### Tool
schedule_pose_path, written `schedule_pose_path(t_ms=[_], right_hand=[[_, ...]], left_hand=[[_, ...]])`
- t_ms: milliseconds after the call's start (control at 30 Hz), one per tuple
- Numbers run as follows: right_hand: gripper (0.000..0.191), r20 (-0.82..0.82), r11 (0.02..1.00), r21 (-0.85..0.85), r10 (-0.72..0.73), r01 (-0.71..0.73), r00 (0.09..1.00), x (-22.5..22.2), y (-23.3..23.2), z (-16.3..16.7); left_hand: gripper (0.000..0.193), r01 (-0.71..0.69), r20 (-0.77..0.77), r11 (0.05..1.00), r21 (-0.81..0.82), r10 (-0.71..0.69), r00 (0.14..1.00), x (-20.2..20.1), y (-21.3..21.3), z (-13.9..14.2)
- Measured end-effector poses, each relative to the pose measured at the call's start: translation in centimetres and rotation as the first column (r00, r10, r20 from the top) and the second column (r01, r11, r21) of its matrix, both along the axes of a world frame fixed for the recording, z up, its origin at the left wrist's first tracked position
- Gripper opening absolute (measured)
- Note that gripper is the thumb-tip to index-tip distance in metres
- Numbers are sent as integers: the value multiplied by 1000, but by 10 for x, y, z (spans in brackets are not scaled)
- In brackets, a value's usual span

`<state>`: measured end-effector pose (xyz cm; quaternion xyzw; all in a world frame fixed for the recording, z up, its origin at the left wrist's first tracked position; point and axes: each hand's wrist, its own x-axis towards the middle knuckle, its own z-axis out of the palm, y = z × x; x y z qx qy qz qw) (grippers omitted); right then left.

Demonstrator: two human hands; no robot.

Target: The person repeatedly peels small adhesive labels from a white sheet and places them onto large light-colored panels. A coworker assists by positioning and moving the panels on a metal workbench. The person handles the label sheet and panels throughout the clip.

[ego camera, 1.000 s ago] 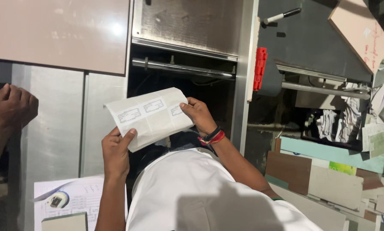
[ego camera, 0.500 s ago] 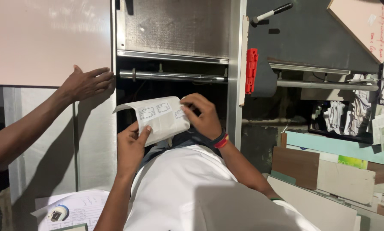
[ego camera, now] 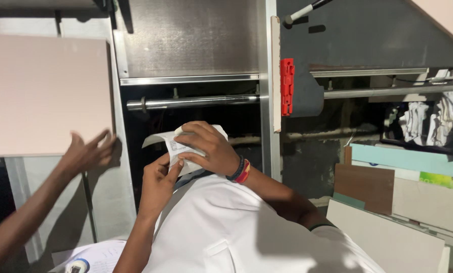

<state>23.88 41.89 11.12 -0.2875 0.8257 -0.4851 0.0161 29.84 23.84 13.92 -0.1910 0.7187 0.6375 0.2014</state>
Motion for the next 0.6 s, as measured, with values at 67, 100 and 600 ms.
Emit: schedule_pose_path(t_ms=[67, 100, 600], right_hand=[[42, 2, 1000, -11, -13, 13, 1000, -8, 10, -5], [43, 6, 999, -30, -15, 15, 1000, -11, 14, -9], [36, 121, 986, -151, -54, 72, 991, -41, 53, -49]], left_hand=[[30, 17, -2, 999, -27, -17, 1000, -10, 9, -2], [30, 29, 16, 998, -57, -28, 999, -14, 14, -4], [24, 60, 52, 968, -245, -49, 997, -55, 68, -15]])
